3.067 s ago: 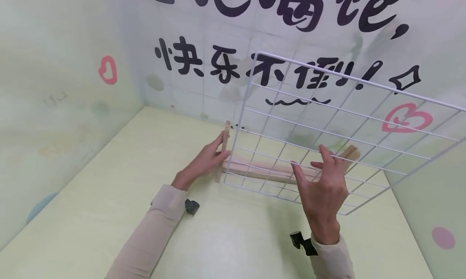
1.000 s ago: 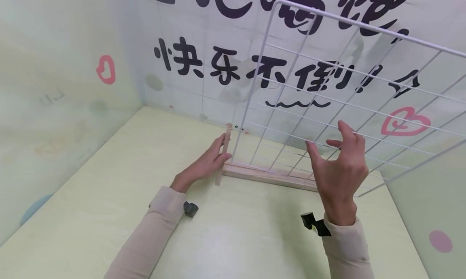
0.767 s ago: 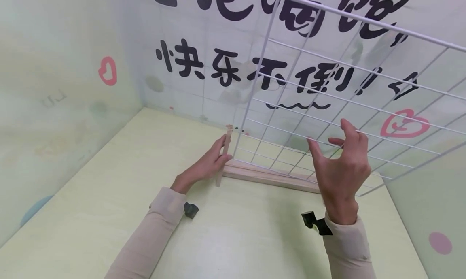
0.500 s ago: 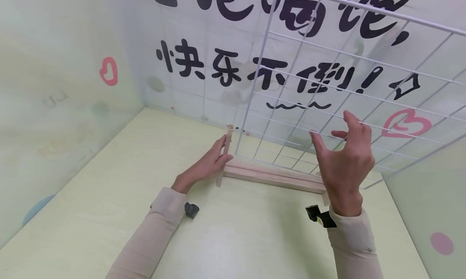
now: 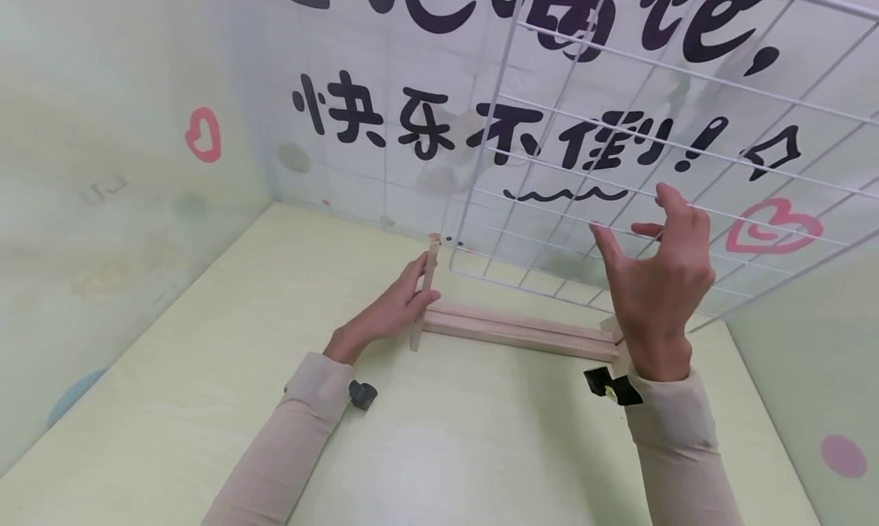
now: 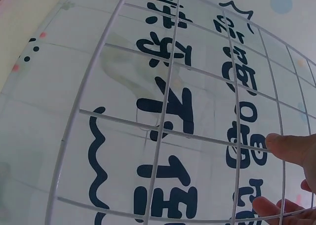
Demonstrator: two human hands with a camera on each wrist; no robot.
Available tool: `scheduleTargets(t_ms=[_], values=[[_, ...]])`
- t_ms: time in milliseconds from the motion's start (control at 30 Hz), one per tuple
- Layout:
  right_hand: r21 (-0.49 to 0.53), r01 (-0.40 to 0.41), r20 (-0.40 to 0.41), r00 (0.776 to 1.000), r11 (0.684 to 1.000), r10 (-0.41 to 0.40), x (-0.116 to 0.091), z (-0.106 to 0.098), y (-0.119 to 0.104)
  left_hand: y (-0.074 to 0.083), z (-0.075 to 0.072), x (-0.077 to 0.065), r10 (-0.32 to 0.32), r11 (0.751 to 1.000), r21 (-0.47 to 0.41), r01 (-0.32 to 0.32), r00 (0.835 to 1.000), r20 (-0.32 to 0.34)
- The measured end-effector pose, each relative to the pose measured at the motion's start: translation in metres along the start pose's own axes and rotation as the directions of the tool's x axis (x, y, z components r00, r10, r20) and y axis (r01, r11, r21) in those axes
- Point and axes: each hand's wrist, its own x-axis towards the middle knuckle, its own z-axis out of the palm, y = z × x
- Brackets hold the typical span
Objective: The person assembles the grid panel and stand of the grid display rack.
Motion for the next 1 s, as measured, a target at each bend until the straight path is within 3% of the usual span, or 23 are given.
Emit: scheduleTargets(t_ms=[600,1000], values=[[0.008,-0.027,-0.029,0.999,1.000,0.027,0.020,0.004,-0.004,-0.003,0.000,-0.003,0.036,0.999,-0.034,-0.035,0.999,0.003],[-0.010,-0.023,-0.058,0.998,1.000,0.023,0.037,0.010,-0.009,-0.002,0.000,-0.001,-0.001,1.000,-0.008,0.001,1.000,-0.003]])
